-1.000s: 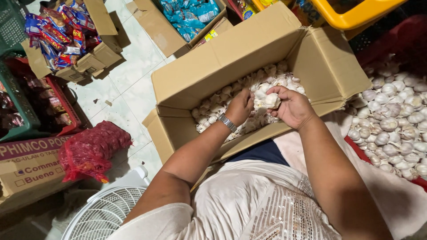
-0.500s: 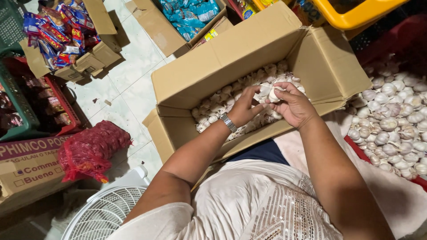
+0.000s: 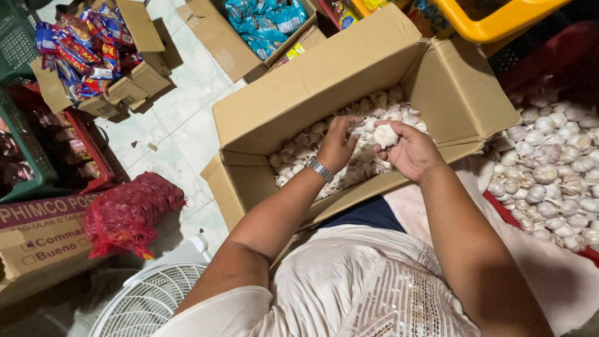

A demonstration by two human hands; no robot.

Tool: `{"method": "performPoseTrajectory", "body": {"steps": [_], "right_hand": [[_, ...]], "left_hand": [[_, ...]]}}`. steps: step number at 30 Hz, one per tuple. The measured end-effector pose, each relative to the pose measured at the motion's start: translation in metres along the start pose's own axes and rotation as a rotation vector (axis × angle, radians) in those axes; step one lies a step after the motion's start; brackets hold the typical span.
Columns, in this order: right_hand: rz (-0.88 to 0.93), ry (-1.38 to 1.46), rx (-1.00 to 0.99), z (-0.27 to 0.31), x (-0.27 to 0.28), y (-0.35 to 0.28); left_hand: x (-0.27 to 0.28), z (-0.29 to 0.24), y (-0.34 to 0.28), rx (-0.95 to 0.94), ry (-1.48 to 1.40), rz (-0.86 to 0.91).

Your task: Sorting and cleaning garlic bulbs from a large pile into a cardboard box.

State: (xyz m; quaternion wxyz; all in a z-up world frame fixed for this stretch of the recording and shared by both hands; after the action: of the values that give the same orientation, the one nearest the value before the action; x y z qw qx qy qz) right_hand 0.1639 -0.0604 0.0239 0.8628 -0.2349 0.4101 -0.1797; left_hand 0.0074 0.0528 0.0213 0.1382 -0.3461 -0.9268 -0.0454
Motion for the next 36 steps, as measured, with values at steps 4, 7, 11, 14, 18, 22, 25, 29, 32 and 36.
{"method": "performPoseTrajectory", "body": {"steps": [4, 7, 11, 14, 18, 22, 25, 29, 32, 36], "right_hand": [[-0.093, -0.048, 0.012, -0.004, 0.01, 0.006], [-0.042, -0.055, -0.01, -0.008, 0.011, 0.008], [-0.063, -0.057, -0.091, -0.009, 0.0, 0.007], [-0.194, -0.119, -0.089, -0.002, -0.009, -0.001], [-0.184, -0.068, -0.077, -0.002, -0.004, -0.002], [-0.245, -0.04, -0.072, -0.002, -0.001, -0.002], [-0.275, -0.017, -0.131, -0.008, 0.007, 0.004], [-0.261, -0.068, -0.203, -0.009, -0.003, 0.001], [-0.357, -0.143, -0.237, -0.009, -0.008, -0.002], [-0.381, -0.159, -0.172, -0.018, 0.005, 0.003]], "left_hand": [[-0.003, -0.017, -0.009, -0.322, 0.017, 0.106], [-0.011, -0.023, -0.007, -0.369, -0.047, 0.175], [-0.015, -0.031, -0.004, -0.365, 0.037, 0.206], [-0.019, -0.037, -0.002, -0.315, -0.011, 0.234], [-0.021, -0.054, -0.003, -0.409, 0.09, 0.167], [-0.027, -0.062, 0.0, -0.388, 0.235, 0.166], [-0.031, -0.061, -0.003, -0.506, 0.362, 0.128], [-0.037, -0.033, -0.01, -0.432, 0.427, 0.217], [-0.043, -0.025, -0.016, -0.425, 0.415, 0.146], [-0.055, -0.015, -0.018, -0.349, 0.408, 0.064]]}}
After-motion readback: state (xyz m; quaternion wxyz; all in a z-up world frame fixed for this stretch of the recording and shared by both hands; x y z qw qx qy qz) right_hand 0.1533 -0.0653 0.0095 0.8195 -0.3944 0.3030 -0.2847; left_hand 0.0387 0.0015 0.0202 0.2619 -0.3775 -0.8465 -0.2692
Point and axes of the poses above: each hand's wrist, its own y-axis towards the middle knuckle, its own x-axis out of the back of the hand, z = x × y, the point moved 4 cm from there along y, towards the middle knuckle, and after that the axes turned 3 degrees about -z, right-handed, at the moved point
